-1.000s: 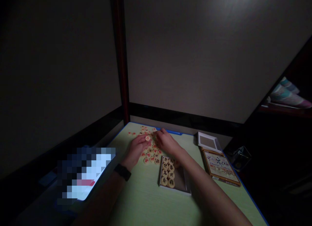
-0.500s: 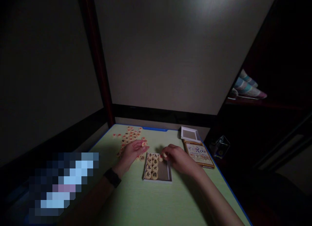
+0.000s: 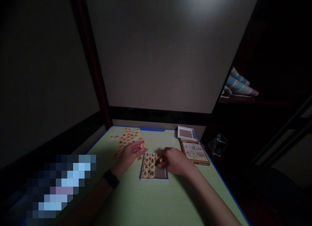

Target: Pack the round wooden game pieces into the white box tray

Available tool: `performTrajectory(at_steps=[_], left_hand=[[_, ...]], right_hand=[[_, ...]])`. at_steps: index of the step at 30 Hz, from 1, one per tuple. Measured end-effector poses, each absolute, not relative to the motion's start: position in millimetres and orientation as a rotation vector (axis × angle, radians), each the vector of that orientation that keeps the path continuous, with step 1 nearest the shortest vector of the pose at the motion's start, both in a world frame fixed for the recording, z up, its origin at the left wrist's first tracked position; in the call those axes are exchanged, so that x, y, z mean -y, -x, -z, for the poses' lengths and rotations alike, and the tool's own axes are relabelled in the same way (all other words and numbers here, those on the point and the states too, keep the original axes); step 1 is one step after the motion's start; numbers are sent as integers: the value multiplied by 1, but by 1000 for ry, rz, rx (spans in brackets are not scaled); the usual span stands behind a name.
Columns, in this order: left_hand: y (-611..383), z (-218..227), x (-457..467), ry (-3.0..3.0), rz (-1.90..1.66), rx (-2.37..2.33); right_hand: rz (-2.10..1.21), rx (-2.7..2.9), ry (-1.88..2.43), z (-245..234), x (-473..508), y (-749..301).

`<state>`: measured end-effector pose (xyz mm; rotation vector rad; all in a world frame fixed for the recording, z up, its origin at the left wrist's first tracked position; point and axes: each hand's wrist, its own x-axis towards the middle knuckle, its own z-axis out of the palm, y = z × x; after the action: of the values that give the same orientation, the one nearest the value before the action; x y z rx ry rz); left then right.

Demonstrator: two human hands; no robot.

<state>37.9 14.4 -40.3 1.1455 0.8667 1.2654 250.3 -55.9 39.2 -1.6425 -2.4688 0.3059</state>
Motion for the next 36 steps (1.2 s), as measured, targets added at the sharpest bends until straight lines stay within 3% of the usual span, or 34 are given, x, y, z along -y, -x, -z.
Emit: performTrajectory(at_steps=[36], left_hand=[[-42,32,-9,-1082,-1200,-816]], right_hand=[[294,2644,1863,-17,52,-234]])
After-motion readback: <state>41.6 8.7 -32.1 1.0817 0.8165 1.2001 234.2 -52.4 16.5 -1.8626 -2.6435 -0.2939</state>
